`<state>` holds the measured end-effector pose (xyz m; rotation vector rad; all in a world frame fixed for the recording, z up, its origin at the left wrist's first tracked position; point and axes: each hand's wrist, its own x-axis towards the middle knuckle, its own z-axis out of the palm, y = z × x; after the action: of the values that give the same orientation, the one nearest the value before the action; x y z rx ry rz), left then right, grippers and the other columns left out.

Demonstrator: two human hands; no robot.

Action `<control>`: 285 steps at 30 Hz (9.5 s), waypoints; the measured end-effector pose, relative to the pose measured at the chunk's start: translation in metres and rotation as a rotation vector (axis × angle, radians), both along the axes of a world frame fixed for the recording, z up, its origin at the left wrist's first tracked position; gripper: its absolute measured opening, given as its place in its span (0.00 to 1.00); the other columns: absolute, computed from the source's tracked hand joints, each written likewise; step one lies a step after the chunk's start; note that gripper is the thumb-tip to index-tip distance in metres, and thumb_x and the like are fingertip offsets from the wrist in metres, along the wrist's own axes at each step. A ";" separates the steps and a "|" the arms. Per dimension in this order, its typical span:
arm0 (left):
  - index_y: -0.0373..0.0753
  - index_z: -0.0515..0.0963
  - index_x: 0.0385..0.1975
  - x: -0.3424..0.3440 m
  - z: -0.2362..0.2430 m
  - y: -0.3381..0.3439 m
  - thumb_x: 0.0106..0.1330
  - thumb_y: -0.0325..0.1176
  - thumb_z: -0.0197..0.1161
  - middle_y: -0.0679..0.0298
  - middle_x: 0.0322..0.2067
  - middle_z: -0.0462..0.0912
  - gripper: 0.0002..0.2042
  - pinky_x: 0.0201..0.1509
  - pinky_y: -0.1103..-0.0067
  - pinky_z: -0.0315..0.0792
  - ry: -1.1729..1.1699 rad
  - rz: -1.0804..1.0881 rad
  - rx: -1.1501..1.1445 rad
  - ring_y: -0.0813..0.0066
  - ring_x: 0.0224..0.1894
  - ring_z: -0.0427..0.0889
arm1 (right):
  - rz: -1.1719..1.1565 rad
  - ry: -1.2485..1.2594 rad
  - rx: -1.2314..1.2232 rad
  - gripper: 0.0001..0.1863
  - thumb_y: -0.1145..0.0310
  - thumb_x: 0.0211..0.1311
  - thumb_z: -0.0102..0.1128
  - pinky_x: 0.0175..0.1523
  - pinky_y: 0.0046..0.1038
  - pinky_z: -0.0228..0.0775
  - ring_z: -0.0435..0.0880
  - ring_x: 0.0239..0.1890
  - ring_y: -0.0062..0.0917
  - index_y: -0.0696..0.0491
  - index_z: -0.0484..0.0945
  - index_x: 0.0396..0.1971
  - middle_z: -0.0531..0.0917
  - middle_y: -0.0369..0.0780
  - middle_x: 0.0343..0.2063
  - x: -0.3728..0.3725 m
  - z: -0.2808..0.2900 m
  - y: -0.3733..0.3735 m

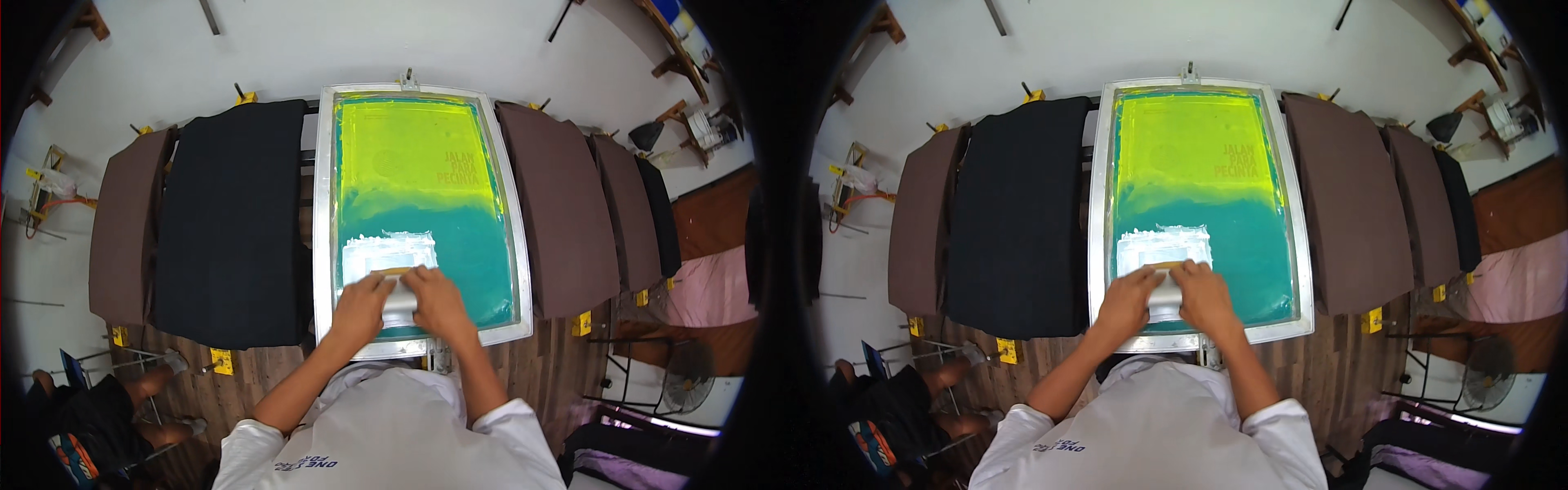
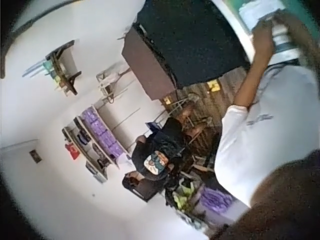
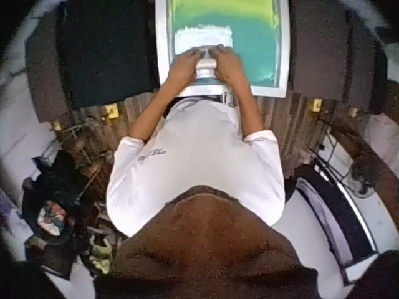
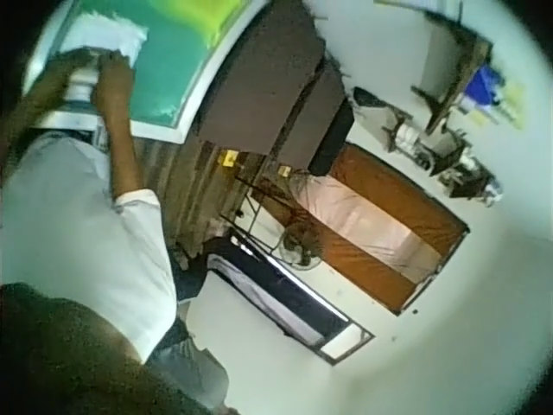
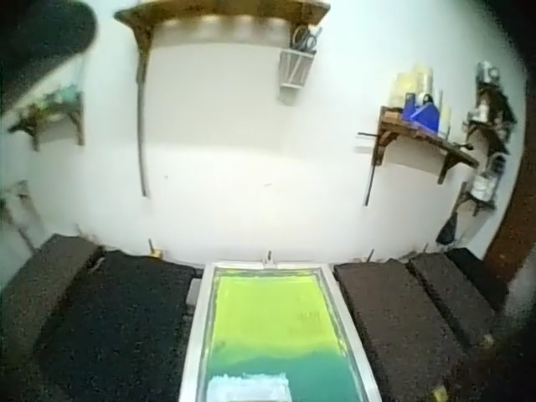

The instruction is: The recorder is applying ink to a screen using a squeegee to print a design onto a garment.

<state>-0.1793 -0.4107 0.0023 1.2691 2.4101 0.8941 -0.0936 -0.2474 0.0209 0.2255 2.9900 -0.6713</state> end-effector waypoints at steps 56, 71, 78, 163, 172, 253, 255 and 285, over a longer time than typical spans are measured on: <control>0.32 0.79 0.45 0.039 0.035 -0.045 0.44 0.16 0.61 0.49 0.41 0.83 0.23 0.47 0.61 0.76 -0.092 0.041 -0.152 0.47 0.41 0.82 | 0.068 -0.113 -0.088 0.23 0.77 0.37 0.65 0.48 0.39 0.66 0.79 0.46 0.34 0.50 0.81 0.42 0.82 0.37 0.40 0.020 0.020 -0.035; 0.36 0.74 0.56 0.040 -0.008 -0.024 0.46 0.15 0.60 0.50 0.58 0.73 0.31 0.63 0.64 0.65 0.072 -0.038 -0.010 0.52 0.58 0.75 | -0.026 0.084 0.015 0.29 0.81 0.40 0.63 0.51 0.42 0.68 0.75 0.54 0.39 0.53 0.74 0.49 0.76 0.43 0.50 0.045 -0.018 -0.027; 0.35 0.75 0.55 0.051 0.016 -0.036 0.44 0.15 0.62 0.49 0.55 0.76 0.31 0.61 0.63 0.65 -0.038 -0.040 -0.054 0.52 0.57 0.76 | 0.046 -0.122 -0.082 0.30 0.81 0.39 0.63 0.56 0.40 0.65 0.76 0.55 0.39 0.51 0.77 0.50 0.79 0.41 0.50 0.050 0.024 -0.028; 0.29 0.77 0.49 0.028 0.047 -0.014 0.44 0.13 0.55 0.40 0.45 0.81 0.27 0.57 0.63 0.73 -0.046 -0.038 -0.035 0.43 0.49 0.80 | 0.070 0.037 -0.027 0.18 0.76 0.50 0.60 0.44 0.44 0.67 0.79 0.45 0.38 0.50 0.80 0.44 0.79 0.43 0.40 0.028 0.009 -0.015; 0.31 0.76 0.49 -0.018 0.014 0.003 0.44 0.13 0.57 0.44 0.41 0.79 0.26 0.52 0.61 0.73 0.065 -0.122 -0.035 0.42 0.46 0.78 | -0.018 0.091 0.007 0.17 0.74 0.51 0.62 0.45 0.44 0.72 0.79 0.49 0.38 0.51 0.80 0.44 0.79 0.43 0.43 -0.011 -0.023 -0.004; 0.32 0.79 0.50 0.042 0.024 -0.043 0.45 0.15 0.61 0.46 0.46 0.82 0.26 0.54 0.62 0.74 -0.149 -0.118 -0.060 0.47 0.48 0.81 | -0.008 -0.216 -0.067 0.27 0.77 0.40 0.66 0.49 0.43 0.68 0.79 0.49 0.38 0.48 0.80 0.47 0.80 0.39 0.46 0.054 0.020 -0.040; 0.32 0.81 0.44 0.025 0.031 -0.031 0.45 0.17 0.62 0.46 0.36 0.84 0.21 0.47 0.61 0.75 -0.103 -0.123 0.024 0.46 0.40 0.82 | -0.013 -0.289 -0.043 0.23 0.75 0.41 0.67 0.49 0.44 0.67 0.81 0.47 0.36 0.46 0.83 0.44 0.82 0.38 0.43 0.031 0.031 -0.028; 0.33 0.75 0.51 0.018 -0.004 -0.020 0.46 0.14 0.59 0.46 0.50 0.77 0.26 0.54 0.60 0.72 0.074 -0.085 -0.012 0.46 0.51 0.77 | -0.037 0.024 -0.014 0.24 0.78 0.47 0.62 0.47 0.41 0.67 0.75 0.53 0.36 0.50 0.77 0.49 0.75 0.42 0.49 0.028 -0.016 -0.022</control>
<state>-0.1609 -0.4311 -0.0020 1.4120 2.3927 0.8218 -0.0661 -0.2696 0.0045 0.2742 3.0101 -0.7029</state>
